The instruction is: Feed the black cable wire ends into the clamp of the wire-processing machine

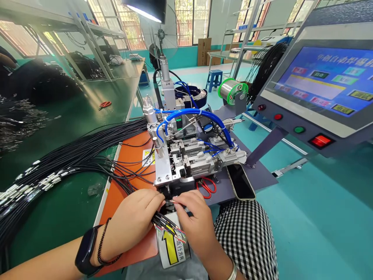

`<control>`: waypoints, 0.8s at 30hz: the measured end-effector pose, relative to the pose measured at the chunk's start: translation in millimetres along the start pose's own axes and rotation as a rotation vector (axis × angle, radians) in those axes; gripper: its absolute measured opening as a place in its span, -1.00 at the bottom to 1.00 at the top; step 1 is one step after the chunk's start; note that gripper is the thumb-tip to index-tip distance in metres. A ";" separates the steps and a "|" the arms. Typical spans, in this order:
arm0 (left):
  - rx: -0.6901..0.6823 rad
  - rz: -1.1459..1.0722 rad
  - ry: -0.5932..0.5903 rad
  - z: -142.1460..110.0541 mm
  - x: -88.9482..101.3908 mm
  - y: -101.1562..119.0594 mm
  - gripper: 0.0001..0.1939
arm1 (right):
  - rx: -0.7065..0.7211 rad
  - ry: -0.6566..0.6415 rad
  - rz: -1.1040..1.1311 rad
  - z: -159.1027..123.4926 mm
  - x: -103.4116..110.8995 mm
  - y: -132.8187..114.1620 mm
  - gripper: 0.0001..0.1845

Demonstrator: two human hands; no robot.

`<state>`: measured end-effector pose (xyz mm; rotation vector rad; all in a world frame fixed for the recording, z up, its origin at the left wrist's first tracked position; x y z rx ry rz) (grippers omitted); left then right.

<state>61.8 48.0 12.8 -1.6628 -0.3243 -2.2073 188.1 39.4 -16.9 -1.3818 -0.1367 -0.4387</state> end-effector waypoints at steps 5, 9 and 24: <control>0.023 0.027 0.077 -0.1 4.3 -1.6 -0.87 | -0.011 0.185 -0.036 -7.6 12.4 -10.7 -0.89; 0.039 0.041 0.138 -2.6 6.7 -1.1 -0.89 | 0.164 0.019 -0.023 -19.8 -3.6 -20.1 -0.82; -0.030 -0.032 0.042 -3.9 -3.6 4.3 -0.87 | -0.081 0.027 -0.017 -6.0 -9.1 -6.0 -0.84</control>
Point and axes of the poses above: each hand's wrist, its own z-axis towards the middle knuckle, its own x-axis out of the back of the hand, y = z × x, the point moved 8 cm from there along z, towards the middle knuckle, and after that the axes turned 12 degrees about -x, right-handed, at the moved point
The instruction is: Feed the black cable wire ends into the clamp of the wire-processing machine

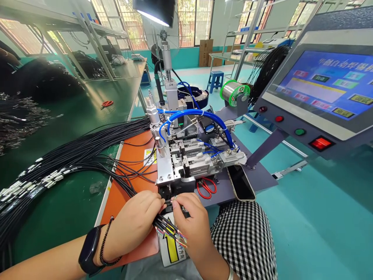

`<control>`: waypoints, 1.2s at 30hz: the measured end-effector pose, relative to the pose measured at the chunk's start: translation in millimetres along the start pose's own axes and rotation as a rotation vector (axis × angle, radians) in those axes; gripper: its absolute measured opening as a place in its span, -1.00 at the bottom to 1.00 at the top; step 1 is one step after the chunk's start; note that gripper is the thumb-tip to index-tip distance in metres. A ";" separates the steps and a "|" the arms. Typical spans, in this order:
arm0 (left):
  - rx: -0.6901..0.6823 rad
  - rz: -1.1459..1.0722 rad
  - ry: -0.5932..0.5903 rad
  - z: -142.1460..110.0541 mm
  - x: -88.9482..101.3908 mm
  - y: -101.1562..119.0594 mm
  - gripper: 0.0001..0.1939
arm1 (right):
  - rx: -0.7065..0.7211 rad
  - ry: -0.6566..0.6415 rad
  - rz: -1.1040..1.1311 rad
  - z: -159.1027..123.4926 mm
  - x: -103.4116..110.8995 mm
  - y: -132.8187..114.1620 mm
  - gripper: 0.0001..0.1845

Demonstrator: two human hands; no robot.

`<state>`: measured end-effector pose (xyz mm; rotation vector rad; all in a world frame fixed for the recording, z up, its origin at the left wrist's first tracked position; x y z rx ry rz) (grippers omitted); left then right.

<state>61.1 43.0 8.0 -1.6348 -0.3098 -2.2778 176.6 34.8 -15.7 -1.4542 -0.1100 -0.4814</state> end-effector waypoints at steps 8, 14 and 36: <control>0.020 -0.056 -0.189 4.6 -7.4 -3.7 -0.87 | 0.155 -0.122 -0.161 7.3 -2.3 -0.8 -0.85; 0.046 -0.070 -0.138 1.7 -6.4 -8.4 -0.73 | -0.202 -0.245 -0.064 13.1 -2.9 31.8 -0.82; 0.008 -0.051 -0.126 0.1 -12.6 -2.9 -0.64 | -0.318 -0.181 -0.044 15.3 0.4 42.4 -0.85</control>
Point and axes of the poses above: each hand's wrist, its own z-axis towards the middle knuckle, its own x-axis out of the back of the hand, y = z × x, the point moved 8 cm from there along z, towards the middle knuckle, and after that the axes turned 12 degrees about -x, right-handed, at the moved point
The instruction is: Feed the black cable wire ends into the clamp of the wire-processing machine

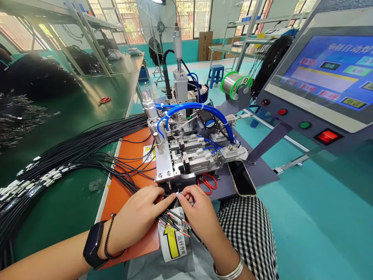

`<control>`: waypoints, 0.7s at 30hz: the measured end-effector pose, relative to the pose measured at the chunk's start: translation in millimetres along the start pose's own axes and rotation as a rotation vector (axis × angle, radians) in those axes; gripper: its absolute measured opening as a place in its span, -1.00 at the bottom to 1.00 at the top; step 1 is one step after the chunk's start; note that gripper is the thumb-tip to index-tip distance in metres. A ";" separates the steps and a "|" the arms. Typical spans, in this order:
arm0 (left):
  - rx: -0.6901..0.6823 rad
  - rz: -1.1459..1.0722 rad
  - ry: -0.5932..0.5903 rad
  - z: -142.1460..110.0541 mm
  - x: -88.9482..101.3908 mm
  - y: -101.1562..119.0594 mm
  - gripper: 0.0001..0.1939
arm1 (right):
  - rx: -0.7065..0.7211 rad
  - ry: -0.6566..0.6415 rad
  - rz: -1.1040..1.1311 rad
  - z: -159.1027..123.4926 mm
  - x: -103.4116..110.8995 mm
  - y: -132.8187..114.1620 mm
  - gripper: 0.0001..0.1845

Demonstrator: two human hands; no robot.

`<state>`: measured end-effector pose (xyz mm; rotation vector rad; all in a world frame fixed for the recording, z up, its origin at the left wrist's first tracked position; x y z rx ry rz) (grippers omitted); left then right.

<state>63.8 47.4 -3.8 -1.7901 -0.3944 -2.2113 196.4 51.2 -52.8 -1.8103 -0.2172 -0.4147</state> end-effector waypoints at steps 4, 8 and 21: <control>0.040 -0.018 -0.038 0.8 -2.8 -0.6 -0.63 | -0.110 -0.177 0.101 6.5 -8.4 16.9 -0.82; 0.055 -0.021 -0.067 2.4 -2.3 0.3 -0.64 | -0.148 -0.193 0.210 8.9 -9.6 21.5 -0.83; 0.089 0.045 -0.189 7.3 -3.1 4.5 -0.55 | -0.137 -0.123 0.222 12.1 -13.3 14.7 -0.85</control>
Point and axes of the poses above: each hand's wrist, its own z-axis towards the middle knuckle, its own x-axis out of the back of the hand, y = z × x, the point moved 8 cm from there along z, towards the middle knuckle, and after that the axes turned 12 degrees about -x, right-handed, at the moved point
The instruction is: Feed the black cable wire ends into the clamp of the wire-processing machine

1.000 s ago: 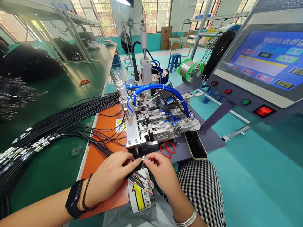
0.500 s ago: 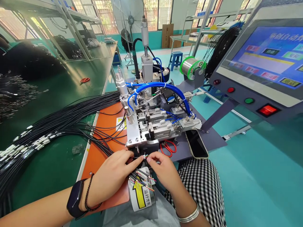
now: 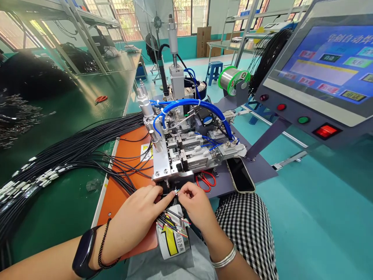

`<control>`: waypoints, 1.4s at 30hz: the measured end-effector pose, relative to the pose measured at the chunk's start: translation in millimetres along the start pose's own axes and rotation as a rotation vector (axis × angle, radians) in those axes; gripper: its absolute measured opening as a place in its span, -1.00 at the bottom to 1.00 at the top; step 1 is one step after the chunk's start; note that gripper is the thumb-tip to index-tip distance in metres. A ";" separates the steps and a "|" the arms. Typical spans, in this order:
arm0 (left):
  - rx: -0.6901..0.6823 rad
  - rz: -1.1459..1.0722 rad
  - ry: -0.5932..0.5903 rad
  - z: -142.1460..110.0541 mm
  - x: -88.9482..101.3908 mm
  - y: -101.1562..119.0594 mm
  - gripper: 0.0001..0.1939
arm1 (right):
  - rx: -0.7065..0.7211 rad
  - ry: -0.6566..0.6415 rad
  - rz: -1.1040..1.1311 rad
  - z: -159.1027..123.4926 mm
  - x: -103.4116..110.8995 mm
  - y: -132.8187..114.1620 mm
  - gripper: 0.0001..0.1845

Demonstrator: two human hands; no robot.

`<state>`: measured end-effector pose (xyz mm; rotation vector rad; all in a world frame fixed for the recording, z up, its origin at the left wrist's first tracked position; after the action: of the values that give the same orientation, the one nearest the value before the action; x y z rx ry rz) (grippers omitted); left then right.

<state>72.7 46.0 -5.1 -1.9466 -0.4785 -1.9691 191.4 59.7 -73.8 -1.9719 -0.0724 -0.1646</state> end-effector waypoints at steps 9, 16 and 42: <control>-0.006 0.021 -0.045 0.5 -2.8 4.1 -0.48 | 0.029 0.048 0.006 -0.6 2.2 -2.7 -0.85; 0.012 0.063 -0.055 3.0 -2.7 2.5 -0.48 | 0.005 0.042 0.056 3.8 -0.3 -1.3 -0.85; 0.100 0.097 -0.189 -17.2 -4.5 9.8 -0.37 | 0.070 0.143 -0.104 -9.4 20.5 -6.5 -0.85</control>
<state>61.9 29.4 -9.7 -2.0609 -0.5100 -1.6790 210.1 53.1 -61.2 -1.8821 -0.0869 -0.3657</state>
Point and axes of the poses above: each hand's wrist, its own z-axis towards the middle knuckle, its own x-axis out of the back of the hand, y = z × x, the point moved 8 cm from there along z, towards the middle knuckle, and after that the axes turned 12 degrees about -x, right-handed, at the moved point
